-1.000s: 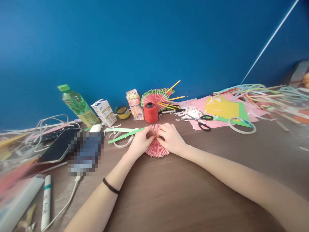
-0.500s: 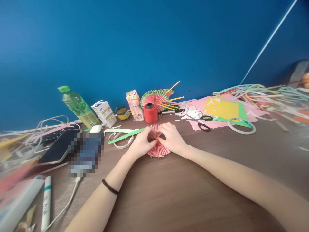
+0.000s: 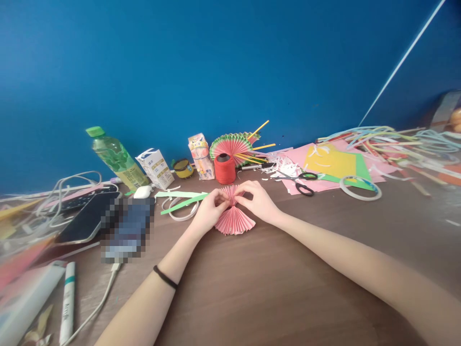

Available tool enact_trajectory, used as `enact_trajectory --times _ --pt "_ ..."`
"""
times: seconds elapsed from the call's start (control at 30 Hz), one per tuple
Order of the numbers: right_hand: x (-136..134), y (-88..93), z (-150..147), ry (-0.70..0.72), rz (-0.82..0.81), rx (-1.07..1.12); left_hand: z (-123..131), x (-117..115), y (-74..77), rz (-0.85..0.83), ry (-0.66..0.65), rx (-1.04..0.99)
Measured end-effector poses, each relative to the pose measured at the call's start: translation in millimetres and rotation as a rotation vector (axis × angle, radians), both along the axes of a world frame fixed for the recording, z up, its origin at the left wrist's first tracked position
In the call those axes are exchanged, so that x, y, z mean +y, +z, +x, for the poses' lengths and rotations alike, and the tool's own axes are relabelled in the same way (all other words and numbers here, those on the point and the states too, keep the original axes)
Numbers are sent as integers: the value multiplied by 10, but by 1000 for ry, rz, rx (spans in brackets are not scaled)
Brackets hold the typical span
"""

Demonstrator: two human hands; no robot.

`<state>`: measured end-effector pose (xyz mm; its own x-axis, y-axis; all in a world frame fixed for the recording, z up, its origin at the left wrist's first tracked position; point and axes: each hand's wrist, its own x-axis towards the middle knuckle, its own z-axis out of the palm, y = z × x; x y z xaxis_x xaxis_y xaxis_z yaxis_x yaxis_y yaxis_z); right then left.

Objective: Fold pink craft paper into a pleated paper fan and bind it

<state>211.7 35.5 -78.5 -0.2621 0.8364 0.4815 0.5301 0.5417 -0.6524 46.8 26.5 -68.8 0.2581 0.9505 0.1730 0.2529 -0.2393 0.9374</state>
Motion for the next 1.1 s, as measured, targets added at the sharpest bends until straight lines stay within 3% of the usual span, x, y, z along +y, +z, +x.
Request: enact_trajectory --times 0.33,0.53,1.1 --pt "46 -55 -63 -103 -77 35 16 19 -48 -30 3 -38" --pt "58 -73 -53 -90 -88 26 7 43 -96 8 2 -19" --pt "42 -46 -44 -63 -146 -1 21 28 -57 -24 9 -66"
